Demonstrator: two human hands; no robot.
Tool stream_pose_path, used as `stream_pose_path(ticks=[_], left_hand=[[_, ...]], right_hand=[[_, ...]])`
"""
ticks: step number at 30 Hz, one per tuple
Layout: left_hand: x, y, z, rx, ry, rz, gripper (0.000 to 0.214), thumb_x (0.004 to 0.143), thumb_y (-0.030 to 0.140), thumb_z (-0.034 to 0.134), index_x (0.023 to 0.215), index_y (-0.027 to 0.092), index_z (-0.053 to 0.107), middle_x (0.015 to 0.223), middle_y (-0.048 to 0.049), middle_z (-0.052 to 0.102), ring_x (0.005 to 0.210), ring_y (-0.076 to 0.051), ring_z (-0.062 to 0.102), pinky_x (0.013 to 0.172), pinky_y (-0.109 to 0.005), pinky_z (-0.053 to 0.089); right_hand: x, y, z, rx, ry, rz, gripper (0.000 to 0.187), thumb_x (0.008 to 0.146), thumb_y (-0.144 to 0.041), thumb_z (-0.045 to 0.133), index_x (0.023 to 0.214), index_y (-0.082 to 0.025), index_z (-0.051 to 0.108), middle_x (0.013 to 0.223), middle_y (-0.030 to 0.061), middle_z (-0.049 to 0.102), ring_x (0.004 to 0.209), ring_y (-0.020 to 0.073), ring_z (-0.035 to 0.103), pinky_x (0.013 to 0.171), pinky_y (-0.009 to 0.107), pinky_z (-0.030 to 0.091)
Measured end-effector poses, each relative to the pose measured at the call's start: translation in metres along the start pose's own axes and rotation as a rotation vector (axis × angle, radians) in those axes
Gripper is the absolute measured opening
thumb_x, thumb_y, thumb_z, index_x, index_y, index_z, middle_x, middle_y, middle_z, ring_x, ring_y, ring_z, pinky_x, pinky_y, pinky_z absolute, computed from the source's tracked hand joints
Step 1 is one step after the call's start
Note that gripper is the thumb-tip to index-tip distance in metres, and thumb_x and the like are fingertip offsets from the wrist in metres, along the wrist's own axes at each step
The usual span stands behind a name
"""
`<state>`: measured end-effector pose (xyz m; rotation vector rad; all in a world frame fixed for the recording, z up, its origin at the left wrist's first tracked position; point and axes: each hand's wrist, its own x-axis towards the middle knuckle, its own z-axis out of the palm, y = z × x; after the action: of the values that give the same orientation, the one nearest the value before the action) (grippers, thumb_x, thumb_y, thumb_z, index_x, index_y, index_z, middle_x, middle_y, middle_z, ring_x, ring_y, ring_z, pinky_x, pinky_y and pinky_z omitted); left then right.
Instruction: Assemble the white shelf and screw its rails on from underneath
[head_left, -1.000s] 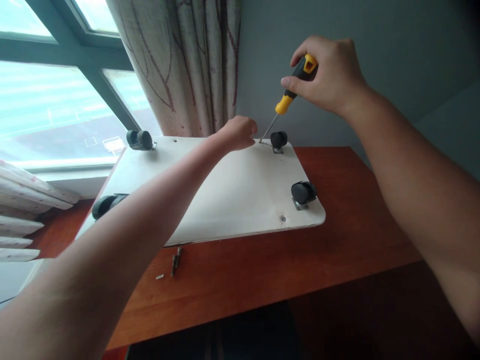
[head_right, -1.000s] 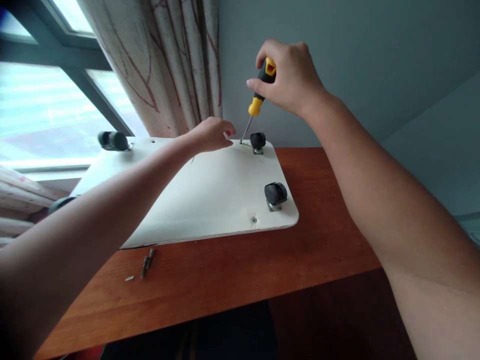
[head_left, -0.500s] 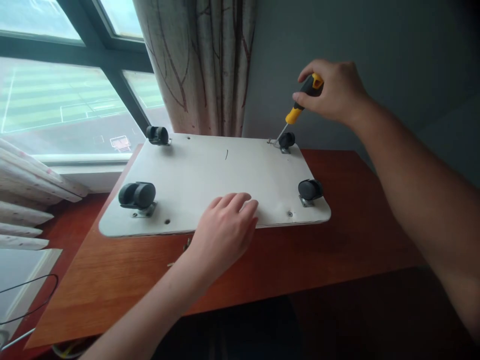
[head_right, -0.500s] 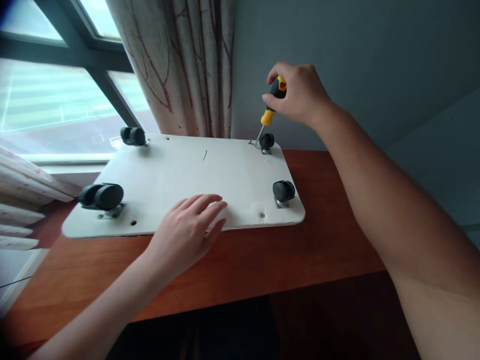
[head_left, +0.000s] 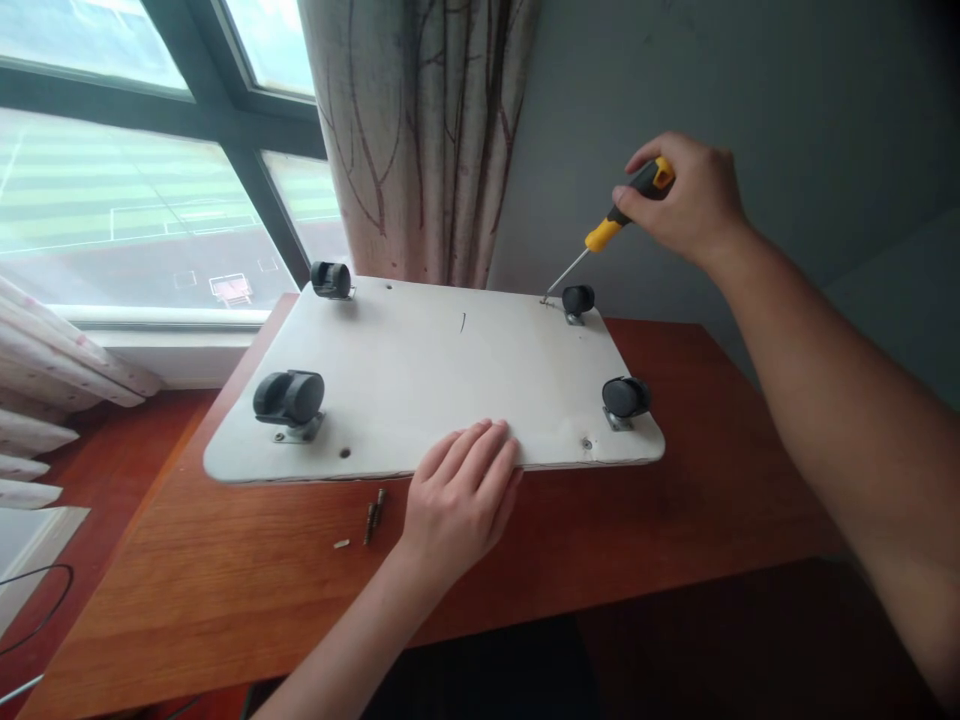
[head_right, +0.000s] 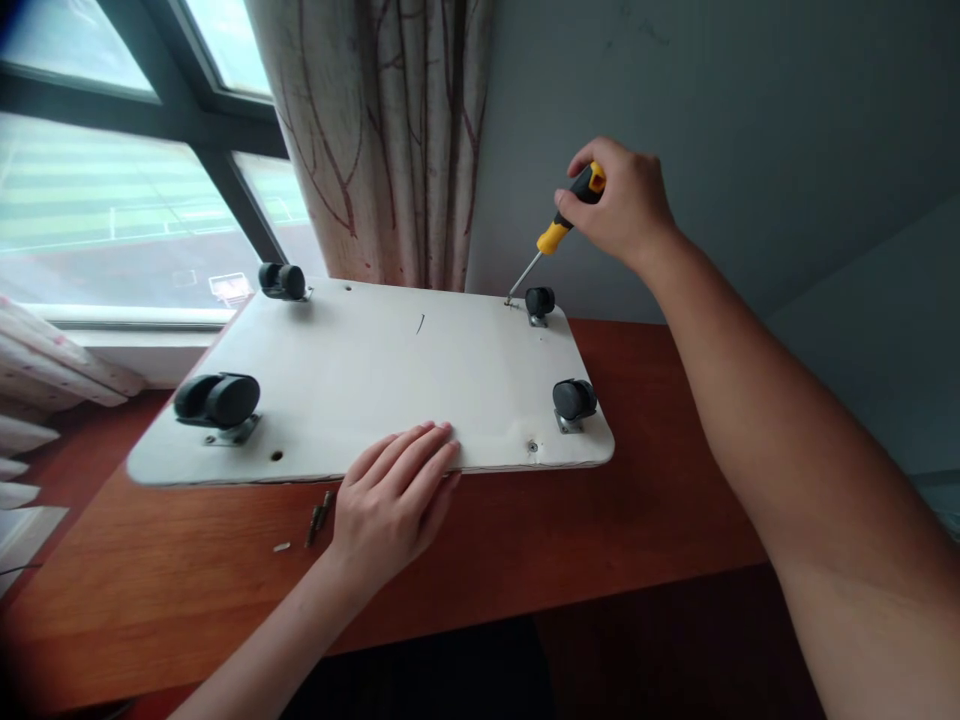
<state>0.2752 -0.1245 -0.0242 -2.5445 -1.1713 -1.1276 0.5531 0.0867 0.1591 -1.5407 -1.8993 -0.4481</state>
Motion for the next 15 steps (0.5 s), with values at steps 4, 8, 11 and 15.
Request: stream_pose_path(ticks=[4, 8, 11, 15], left_hand=[[-0.0009, -0.0014, 0.0034, 0.015, 0.047, 0.018, 0.029, 0.093, 0.020, 0.064, 0.122, 0.017, 0.066, 0.131, -0.0086, 0.069, 0.122, -0.026, 0.065, 0.106, -0.039, 0.046], [-0.0005, -0.0018, 0.0060, 0.035, 0.105, 0.036, 0.028, 0.092, 0.020, 0.066, 0.119, 0.015, 0.068, 0.129, -0.0087, 0.071, 0.119, -0.025, 0.067, 0.104, -0.038, 0.046], [-0.0002, -0.0018, 0.0068, 0.040, 0.106, 0.039, 0.027, 0.092, 0.021, 0.067, 0.118, 0.015, 0.069, 0.128, -0.0088, 0.071, 0.118, -0.025, 0.068, 0.104, -0.038, 0.046], [-0.0003, -0.0016, 0.0070, 0.040, 0.106, 0.040, 0.028, 0.092, 0.021, 0.067, 0.119, 0.014, 0.069, 0.128, -0.0089, 0.071, 0.118, -0.025, 0.067, 0.104, -0.039, 0.047]], right_hand=[[0.0016, 0.0020, 0.0042, -0.021, -0.012, 0.008, 0.024, 0.076, -0.035, 0.071, 0.097, -0.024, 0.069, 0.092, 0.0043, 0.071, 0.082, 0.0189, 0.062, 0.085, 0.036, 0.052], [0.0025, 0.0042, 0.0078, -0.039, -0.017, -0.005, 0.026, 0.079, -0.036, 0.070, 0.100, -0.021, 0.069, 0.093, 0.0040, 0.071, 0.085, 0.0190, 0.065, 0.089, 0.037, 0.053], [0.0020, 0.0020, 0.0086, -0.056, -0.042, 0.012, 0.025, 0.080, -0.034, 0.072, 0.101, -0.021, 0.070, 0.094, 0.0039, 0.071, 0.087, 0.0196, 0.066, 0.092, 0.038, 0.053], [0.0014, -0.0023, 0.0069, -0.053, -0.064, 0.026, 0.025, 0.080, -0.032, 0.074, 0.102, -0.021, 0.070, 0.094, 0.0041, 0.070, 0.089, 0.0201, 0.066, 0.095, 0.040, 0.052]])
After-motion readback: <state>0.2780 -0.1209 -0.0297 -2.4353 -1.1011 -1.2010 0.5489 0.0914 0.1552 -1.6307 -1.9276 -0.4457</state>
